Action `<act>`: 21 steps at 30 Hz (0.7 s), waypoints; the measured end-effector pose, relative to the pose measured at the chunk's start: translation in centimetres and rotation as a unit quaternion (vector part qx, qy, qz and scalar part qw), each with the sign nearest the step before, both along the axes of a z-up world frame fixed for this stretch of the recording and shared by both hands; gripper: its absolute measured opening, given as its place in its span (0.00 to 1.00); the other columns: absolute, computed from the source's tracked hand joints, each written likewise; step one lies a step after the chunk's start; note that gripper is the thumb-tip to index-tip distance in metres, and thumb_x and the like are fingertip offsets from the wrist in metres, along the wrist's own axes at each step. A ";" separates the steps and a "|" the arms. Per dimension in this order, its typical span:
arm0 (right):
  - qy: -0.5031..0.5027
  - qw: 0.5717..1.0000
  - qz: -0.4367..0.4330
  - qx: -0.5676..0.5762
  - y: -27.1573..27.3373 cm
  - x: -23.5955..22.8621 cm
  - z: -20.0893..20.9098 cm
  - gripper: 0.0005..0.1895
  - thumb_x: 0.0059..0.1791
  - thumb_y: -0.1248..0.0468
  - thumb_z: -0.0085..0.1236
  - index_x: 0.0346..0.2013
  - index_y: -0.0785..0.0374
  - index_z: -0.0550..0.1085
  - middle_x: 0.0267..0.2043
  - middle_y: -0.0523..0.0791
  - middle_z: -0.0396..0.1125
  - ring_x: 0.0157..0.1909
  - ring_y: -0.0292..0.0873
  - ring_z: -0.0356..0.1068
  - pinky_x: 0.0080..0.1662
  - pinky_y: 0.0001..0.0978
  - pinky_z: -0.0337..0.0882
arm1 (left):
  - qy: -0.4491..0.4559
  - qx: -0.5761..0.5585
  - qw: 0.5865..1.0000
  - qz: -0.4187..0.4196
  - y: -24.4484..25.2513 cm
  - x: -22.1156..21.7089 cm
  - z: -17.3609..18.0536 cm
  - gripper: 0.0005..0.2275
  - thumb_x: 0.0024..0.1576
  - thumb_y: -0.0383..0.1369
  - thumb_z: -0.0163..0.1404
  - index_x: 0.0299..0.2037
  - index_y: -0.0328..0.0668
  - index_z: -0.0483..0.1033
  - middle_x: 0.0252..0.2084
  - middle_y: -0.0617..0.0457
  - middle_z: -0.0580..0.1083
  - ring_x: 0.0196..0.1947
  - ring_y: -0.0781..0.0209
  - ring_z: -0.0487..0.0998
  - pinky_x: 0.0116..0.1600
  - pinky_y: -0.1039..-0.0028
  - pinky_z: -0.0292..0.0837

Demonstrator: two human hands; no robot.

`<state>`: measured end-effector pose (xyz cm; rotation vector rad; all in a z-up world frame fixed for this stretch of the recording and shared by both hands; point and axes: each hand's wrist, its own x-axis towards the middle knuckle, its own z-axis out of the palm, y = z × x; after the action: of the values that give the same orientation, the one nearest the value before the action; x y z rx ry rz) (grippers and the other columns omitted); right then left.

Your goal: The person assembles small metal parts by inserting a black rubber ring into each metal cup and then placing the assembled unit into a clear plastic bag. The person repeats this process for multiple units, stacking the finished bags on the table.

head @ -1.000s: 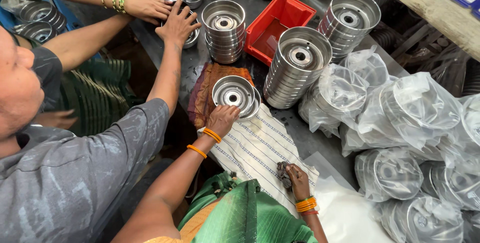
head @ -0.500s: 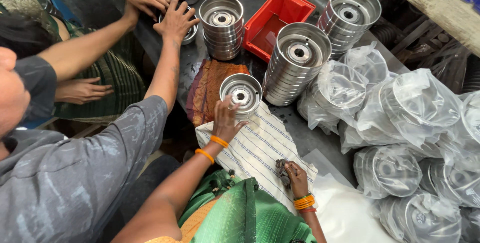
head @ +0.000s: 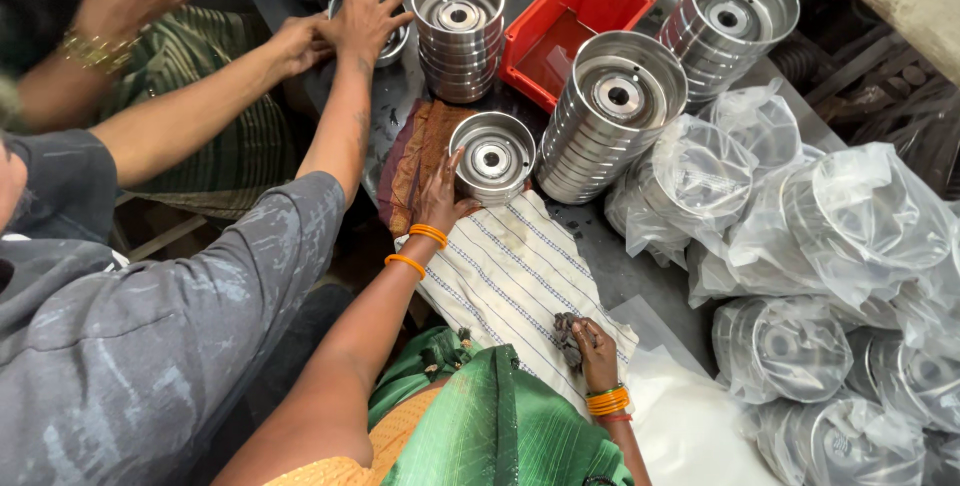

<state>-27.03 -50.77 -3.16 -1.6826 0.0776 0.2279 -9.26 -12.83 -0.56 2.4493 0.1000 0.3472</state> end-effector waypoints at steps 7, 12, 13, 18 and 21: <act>0.012 1.000 -0.010 0.022 0.1 0.4 -0.1 0.14 0.53 0.59 0.56 0.41 0.69 0.78 0.35 0.41 0.74 0.38 0.33 0.69 0.43 0.26 0.70 | 0.000 0.053 0.999 0.000 0.3 2.7 -0.8 0.58 0.39 0.38 0.71 0.76 0.66 0.36 0.78 0.48 0.47 0.71 0.40 0.60 0.71 0.55 0.59; -0.014 1.000 -0.004 0.018 -0.1 0.4 -0.2 0.14 0.54 0.59 0.57 0.38 0.71 0.77 0.34 0.41 0.71 0.37 0.33 0.66 0.41 0.26 0.68 | 0.004 0.052 0.998 0.040 -1.1 2.0 0.9 0.58 0.41 0.36 0.70 0.76 0.66 0.33 0.77 0.46 0.51 0.72 0.42 0.60 0.69 0.50 0.59; -0.014 1.000 -0.007 0.016 -0.1 0.6 -0.2 0.14 0.53 0.59 0.57 0.38 0.71 0.78 0.34 0.41 0.71 0.36 0.33 0.66 0.41 0.26 0.68 | -0.002 0.037 0.998 0.050 -1.5 1.7 1.2 0.59 0.41 0.36 0.70 0.76 0.64 0.32 0.77 0.44 0.50 0.72 0.41 0.60 0.69 0.49 0.59; -0.027 0.999 -0.007 -0.030 -0.1 0.7 -0.2 0.16 0.53 0.57 0.58 0.38 0.71 0.78 0.32 0.41 0.70 0.35 0.34 0.65 0.40 0.27 0.68 | 0.046 -0.049 0.997 0.049 -3.5 0.6 3.2 0.58 0.43 0.37 0.70 0.76 0.66 0.31 0.79 0.41 0.47 0.73 0.37 0.56 0.71 0.50 0.57; -0.023 0.999 -0.009 -0.024 0.0 0.5 0.0 0.16 0.52 0.56 0.58 0.39 0.70 0.78 0.32 0.41 0.70 0.35 0.33 0.65 0.40 0.27 0.68 | 0.011 -0.079 0.996 0.032 -3.8 1.0 3.6 0.58 0.44 0.36 0.70 0.76 0.64 0.31 0.78 0.39 0.45 0.74 0.33 0.52 0.72 0.50 0.54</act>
<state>-26.48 -50.82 -3.14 -1.7329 0.0649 0.1755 -8.30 -16.67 3.08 2.2978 0.2080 0.3279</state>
